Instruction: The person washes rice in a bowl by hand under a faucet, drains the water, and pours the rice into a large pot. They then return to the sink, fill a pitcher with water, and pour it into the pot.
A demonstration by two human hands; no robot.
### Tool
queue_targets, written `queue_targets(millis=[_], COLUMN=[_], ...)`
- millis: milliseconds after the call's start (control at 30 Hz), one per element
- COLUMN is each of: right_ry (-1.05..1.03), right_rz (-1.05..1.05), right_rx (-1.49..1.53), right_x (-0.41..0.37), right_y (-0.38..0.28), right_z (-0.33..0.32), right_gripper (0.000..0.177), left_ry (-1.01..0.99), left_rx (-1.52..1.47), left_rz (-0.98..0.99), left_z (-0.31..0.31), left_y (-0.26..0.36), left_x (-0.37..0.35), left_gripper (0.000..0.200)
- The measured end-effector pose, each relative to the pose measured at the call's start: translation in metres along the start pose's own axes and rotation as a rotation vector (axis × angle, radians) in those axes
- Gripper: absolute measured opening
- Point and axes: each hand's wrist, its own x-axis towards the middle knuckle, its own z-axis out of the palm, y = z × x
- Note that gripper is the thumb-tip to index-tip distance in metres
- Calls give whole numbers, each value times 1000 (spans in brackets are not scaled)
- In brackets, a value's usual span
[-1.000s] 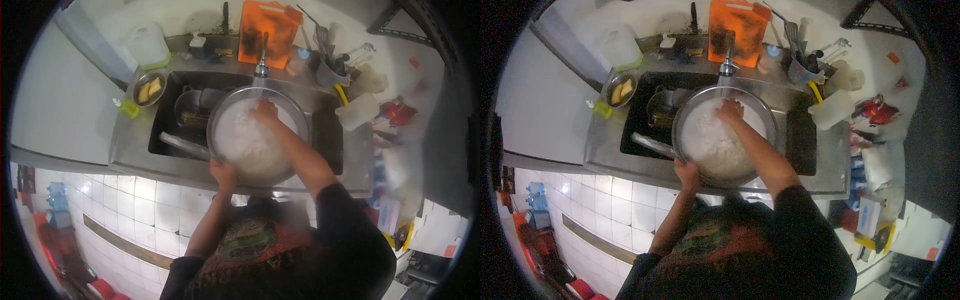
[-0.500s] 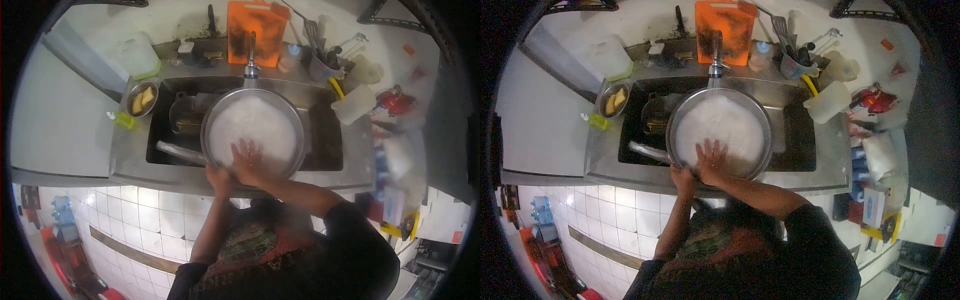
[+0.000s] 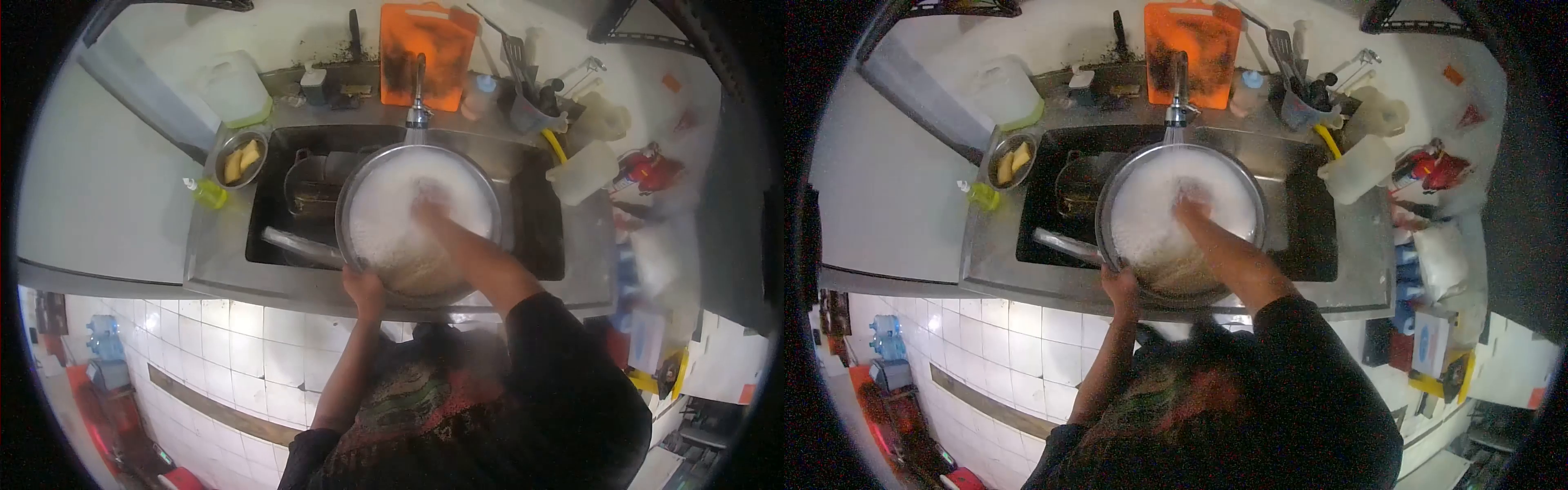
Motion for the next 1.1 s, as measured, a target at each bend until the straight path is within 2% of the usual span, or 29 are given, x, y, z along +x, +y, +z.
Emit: queue_targets(millis=[33,67,133,167,267,300,400,433,533,567,633,667,733,800,900,967,1033,1100], right_ry=[56,-57,-293,-489,-639,-471,194,396,238,236,234,153,-10,-85,-230,-273,-259,-187], right_rz=[-30,-73,-142,-224,-415,-413,27,51,87,110,153,179,238,110,-122,-160,-66,-1], right_rx=[-69,12,179,246,420,275,-64,-174,-46,-96,-197,-183,-158,-314,-205,-128,-163,-124], right_x=[-9,-33,-80,-93,-101,-101,-100,-72,-57,-53,-42,-38,-35,-49,-47,-40,-70,-67], right_y=[-22,-39,-69,-67,-70,-65,-65,-48,-53,-57,-64,-68,-79,-90,-78,-71,-95,-88], right_z=[-55,-100,-176,-195,-227,-225,-210,-161,-158,-154,-142,-140,-145,-138,-121,-123,-211,-225], right_gripper=[64,64,65,73,52,44,38,37,38,34,29,31,35,36,51,57,53,57], left_ry=[0,-1,-8,-10,-13,-5,6,7,22,33,29,22,42,54,51,35,51,53], left_rx=[-2,-5,-27,-37,-36,-75,-114,-76,60,109,-20,-81,4,12,-51,-71,-69,-52], left_rz=[19,37,-55,-106,5,-7,-19,-6,-10,-20,-99,-141,-59,30,111,97,100,102], left_z=[-1,-1,1,1,-4,-3,0,-1,1,1,3,2,1,4,4,2,2,2], left_y=[9,15,14,12,33,28,8,5,-7,-12,-25,-32,-18,-11,-13,-11,2,6], left_x=[-2,-3,-3,-4,-5,-4,-2,-1,4,6,8,6,1,2,1,1,-3,-3], left_gripper=[26,26,26,27,26,25,22,19,18,19,21,22,24,25,26,26,24,22])
